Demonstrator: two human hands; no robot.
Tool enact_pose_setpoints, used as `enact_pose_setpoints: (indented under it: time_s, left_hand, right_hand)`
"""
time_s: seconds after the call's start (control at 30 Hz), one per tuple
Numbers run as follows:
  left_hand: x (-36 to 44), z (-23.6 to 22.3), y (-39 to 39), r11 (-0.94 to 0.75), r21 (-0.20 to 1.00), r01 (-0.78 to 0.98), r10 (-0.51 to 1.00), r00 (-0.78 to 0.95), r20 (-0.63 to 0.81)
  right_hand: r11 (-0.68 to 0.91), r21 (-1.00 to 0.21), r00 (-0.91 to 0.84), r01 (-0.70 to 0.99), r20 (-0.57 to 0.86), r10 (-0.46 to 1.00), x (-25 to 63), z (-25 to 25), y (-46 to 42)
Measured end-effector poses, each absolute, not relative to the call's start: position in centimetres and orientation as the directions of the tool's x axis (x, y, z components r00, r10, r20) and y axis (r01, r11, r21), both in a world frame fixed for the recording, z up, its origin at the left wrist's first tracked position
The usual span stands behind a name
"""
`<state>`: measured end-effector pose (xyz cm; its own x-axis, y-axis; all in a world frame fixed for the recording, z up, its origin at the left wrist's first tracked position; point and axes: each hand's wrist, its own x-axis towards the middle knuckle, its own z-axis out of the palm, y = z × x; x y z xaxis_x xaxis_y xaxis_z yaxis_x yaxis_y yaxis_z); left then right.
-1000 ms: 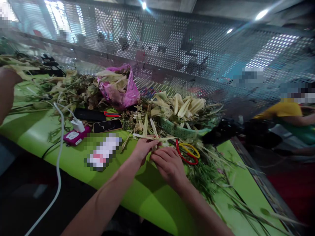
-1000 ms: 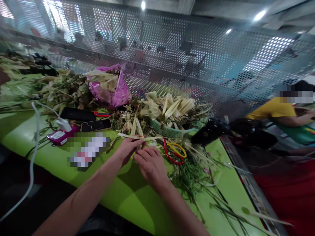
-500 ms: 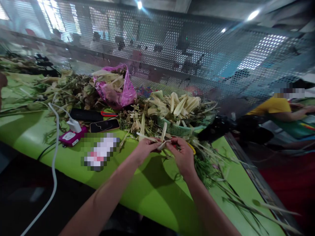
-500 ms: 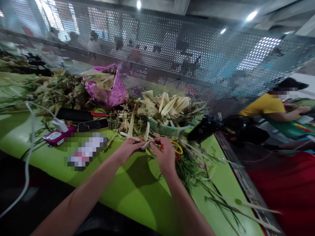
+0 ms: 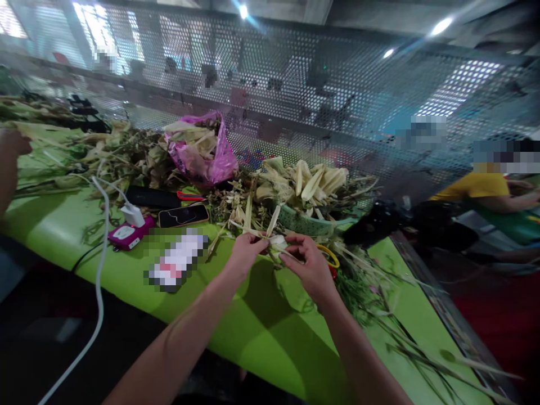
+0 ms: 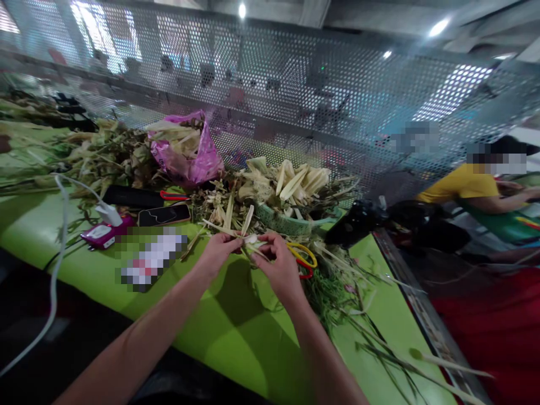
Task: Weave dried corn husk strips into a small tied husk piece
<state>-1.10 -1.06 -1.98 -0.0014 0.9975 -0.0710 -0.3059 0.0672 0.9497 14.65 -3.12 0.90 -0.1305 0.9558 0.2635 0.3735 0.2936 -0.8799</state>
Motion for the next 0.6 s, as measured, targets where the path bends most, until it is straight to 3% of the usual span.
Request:
enact_pose_setpoints:
  time_s: [0.13,0.23,0.47,0.6]
  left_hand:
    - [-1.1,-2.4,-1.2,-0.028,0.999,-0.045,1.000,0.012,0.029]
    - [-0.8,-2.5,-1.5,-0.079,0.997,0.021,0.993,0.089,0.077]
    - [-1.0,-2.0,-1.3,0.138,0.926,-0.352,0.982,0.170,-0.081]
    - [-1.6,-1.7,-1.3,0.233,0.851,-0.470,0.964,0.224,-0.140]
  right_hand:
    - [0.444,-0.758,-0.184,0.479,0.407,0.894,14.5,1.1,-3.7]
    - [0.477,-0.713,-0.192,0.515,0.446,0.874,14.5,0.9,-3.7]
    - [0.581,-0.623,-0.290,0.523,0.511,0.809,15.1,1.2,-3.2]
    - [0.681,-0.460,-0.431,0.570,0.538,0.724,15.9,1.6,-2.8]
